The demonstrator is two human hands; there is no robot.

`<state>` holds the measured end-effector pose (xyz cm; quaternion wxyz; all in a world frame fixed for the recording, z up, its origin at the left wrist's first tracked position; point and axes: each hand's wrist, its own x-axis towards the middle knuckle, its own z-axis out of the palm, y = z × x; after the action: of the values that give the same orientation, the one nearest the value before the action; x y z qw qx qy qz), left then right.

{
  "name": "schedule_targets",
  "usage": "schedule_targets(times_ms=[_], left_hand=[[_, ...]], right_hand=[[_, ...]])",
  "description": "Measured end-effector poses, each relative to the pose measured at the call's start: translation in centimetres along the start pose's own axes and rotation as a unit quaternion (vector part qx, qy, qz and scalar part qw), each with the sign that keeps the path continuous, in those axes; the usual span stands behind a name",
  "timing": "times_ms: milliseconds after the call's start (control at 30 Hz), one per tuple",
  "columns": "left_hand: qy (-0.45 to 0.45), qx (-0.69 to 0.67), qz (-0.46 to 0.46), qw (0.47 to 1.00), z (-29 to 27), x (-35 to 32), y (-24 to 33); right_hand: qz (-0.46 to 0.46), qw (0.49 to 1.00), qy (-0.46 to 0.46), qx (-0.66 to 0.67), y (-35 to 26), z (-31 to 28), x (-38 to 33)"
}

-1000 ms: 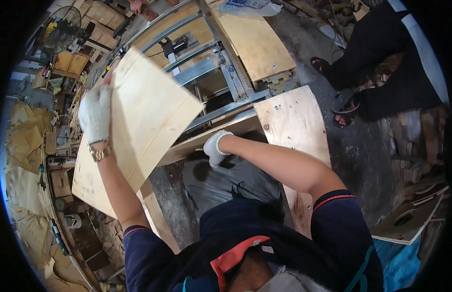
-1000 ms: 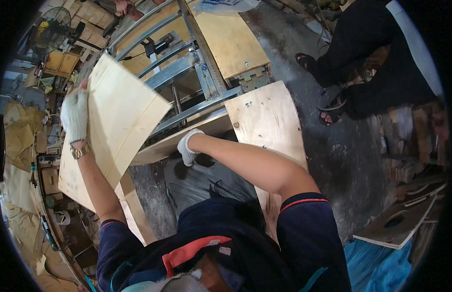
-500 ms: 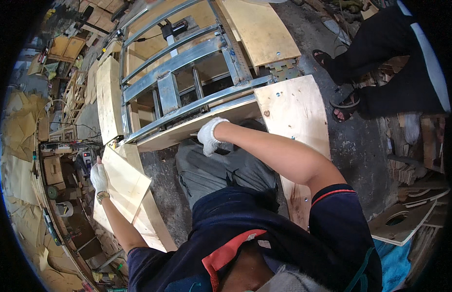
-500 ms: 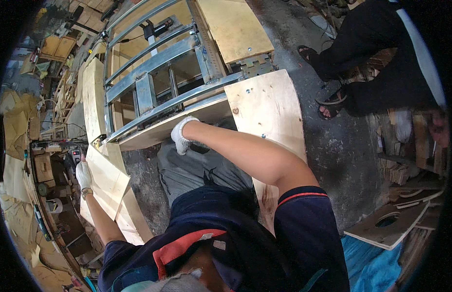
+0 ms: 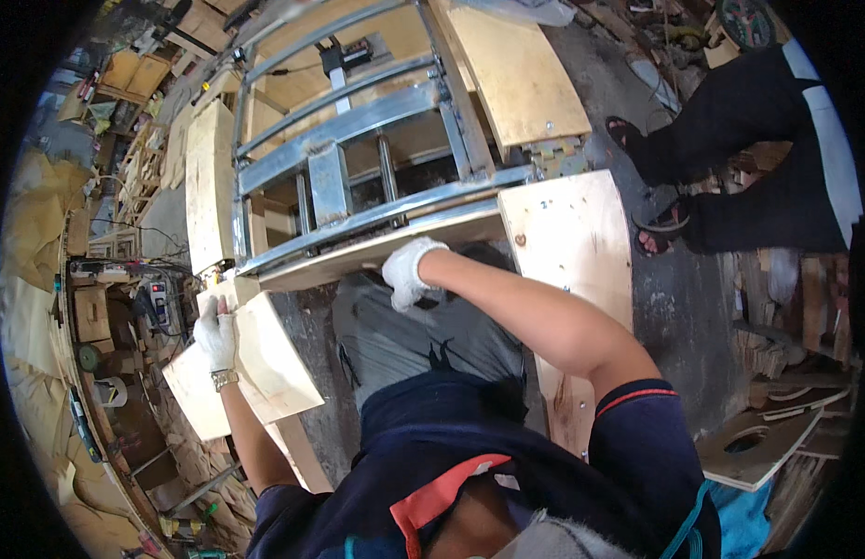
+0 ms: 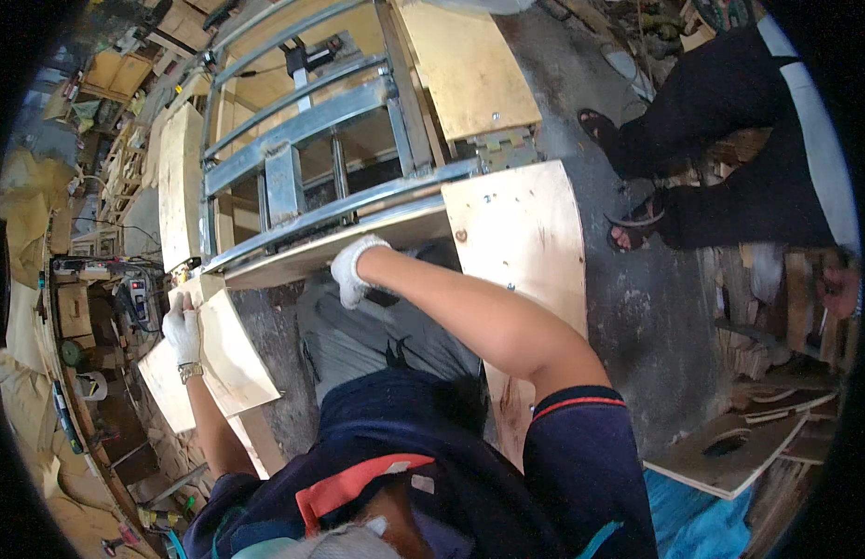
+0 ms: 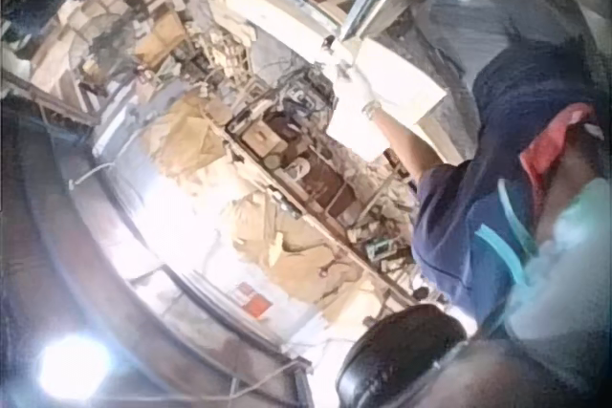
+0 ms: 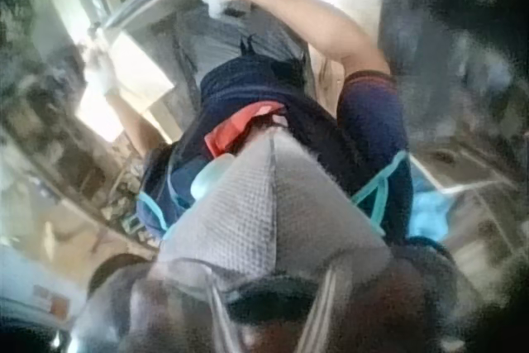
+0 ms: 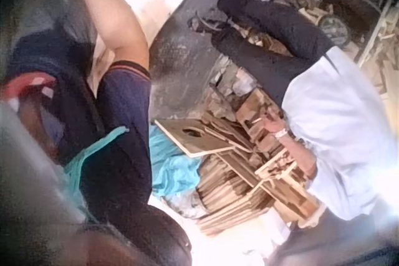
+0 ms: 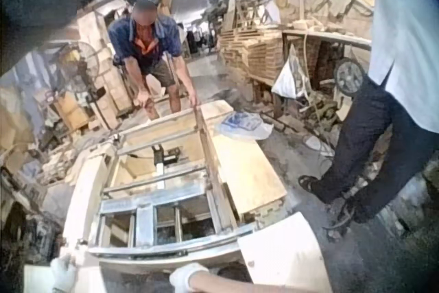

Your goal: The person assembles a wooden furniture frame by fitting plywood panels into a metal structure. They align and insert panels, adjust the frame, and use a tape measure to check dimensions while coworkers assist with measurements.

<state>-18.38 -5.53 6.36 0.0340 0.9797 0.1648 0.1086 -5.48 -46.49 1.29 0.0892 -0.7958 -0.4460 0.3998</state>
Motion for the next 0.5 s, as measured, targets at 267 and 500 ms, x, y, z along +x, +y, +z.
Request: schedule_targets(times_ms=[267,500], left_hand=[[-0.022,-0.125,0.110,0.986,1.4,-4.2,4.2],[-0.086,-0.114,0.061,0.988,0.5,-3.4,5.6]], right_hand=[[-0.015,0.999,0.029,0.004,-0.1,0.1,-0.8],[-0.017,1.000,0.025,0.009,-0.2,0.1,-0.7]])
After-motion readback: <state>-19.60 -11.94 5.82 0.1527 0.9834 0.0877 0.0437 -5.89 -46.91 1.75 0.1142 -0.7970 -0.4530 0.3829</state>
